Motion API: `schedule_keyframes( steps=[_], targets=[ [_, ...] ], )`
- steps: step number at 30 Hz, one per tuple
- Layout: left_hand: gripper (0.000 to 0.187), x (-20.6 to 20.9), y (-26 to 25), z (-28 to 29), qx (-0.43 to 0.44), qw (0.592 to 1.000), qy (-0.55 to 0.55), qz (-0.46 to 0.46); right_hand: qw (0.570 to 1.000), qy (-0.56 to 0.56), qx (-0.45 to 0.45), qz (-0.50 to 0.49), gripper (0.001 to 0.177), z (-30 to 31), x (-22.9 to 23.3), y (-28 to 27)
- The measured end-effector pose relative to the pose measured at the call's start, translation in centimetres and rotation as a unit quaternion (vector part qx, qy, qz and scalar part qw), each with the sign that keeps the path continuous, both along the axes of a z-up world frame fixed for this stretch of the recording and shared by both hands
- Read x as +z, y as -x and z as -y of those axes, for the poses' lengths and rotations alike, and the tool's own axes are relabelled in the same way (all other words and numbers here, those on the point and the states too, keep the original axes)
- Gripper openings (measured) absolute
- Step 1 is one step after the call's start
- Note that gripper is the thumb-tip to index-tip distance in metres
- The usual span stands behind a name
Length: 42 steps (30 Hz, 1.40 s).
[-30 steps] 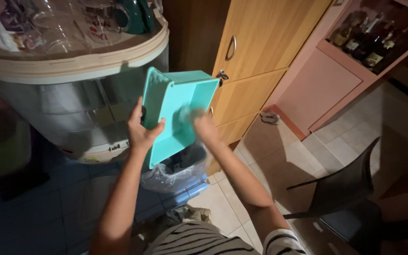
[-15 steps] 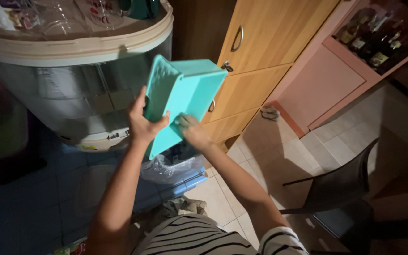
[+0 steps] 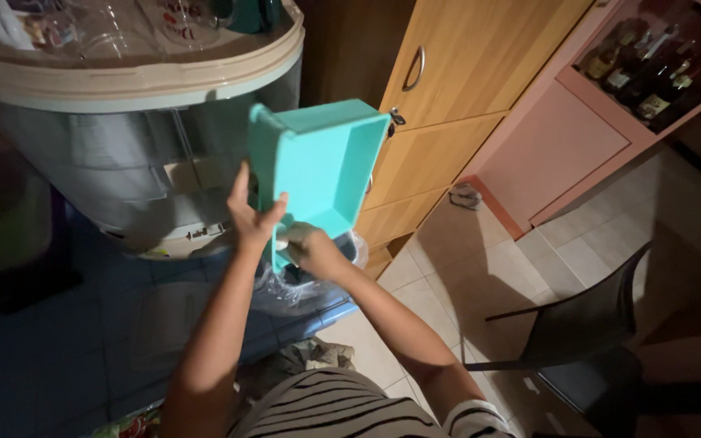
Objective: The person organizes various cables and small items on a table. They pick up cables, untangle them, and place them into a teal plastic tray. The person also wipes the tray with a tissue and arranges other small objects like a black spherical item and a white adapter into the tray.
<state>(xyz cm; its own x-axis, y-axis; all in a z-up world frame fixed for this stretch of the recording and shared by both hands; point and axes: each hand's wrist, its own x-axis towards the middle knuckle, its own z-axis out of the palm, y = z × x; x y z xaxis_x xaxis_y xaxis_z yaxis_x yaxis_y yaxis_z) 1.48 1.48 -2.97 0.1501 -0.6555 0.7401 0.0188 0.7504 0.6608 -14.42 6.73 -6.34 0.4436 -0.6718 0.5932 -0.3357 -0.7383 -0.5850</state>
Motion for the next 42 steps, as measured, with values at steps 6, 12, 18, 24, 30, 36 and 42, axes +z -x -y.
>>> schedule_keyframes(
  steps=[6,12,18,24,30,36,42],
  targets=[
    [0.076,-0.4,-1.0,0.7,-0.059,0.995,-0.058,-0.056,0.955,0.158,-0.189,0.163,0.037,2.1,9.6,-0.4],
    [0.073,-1.9,-0.6,1.6,-0.089,0.992,-0.071,-0.055,0.954,0.233,-0.15,0.111,0.05,2.7,11.5,-3.4],
    [0.074,-7.4,-2.2,5.0,0.019,0.99,-0.129,-0.056,0.979,0.146,-0.13,0.059,0.051,1.2,7.2,-3.0],
    [0.084,-5.5,-1.9,3.5,0.045,0.983,-0.14,-0.11,0.992,0.04,-0.087,0.086,0.027,-0.2,1.2,-3.5],
    [0.087,1.0,0.8,-0.1,-0.018,0.998,0.052,0.038,0.995,0.021,-0.029,-0.092,0.024,2.5,-2.6,-0.7],
    [0.086,3.2,0.0,-1.6,0.125,0.96,0.13,0.216,0.963,0.085,-0.187,-0.173,0.026,6.5,-5.8,5.7],
    [0.083,7.5,1.9,-4.4,0.116,0.939,0.165,0.279,0.967,-0.03,-0.243,-0.078,0.039,4.6,-6.6,5.1]
  ],
)
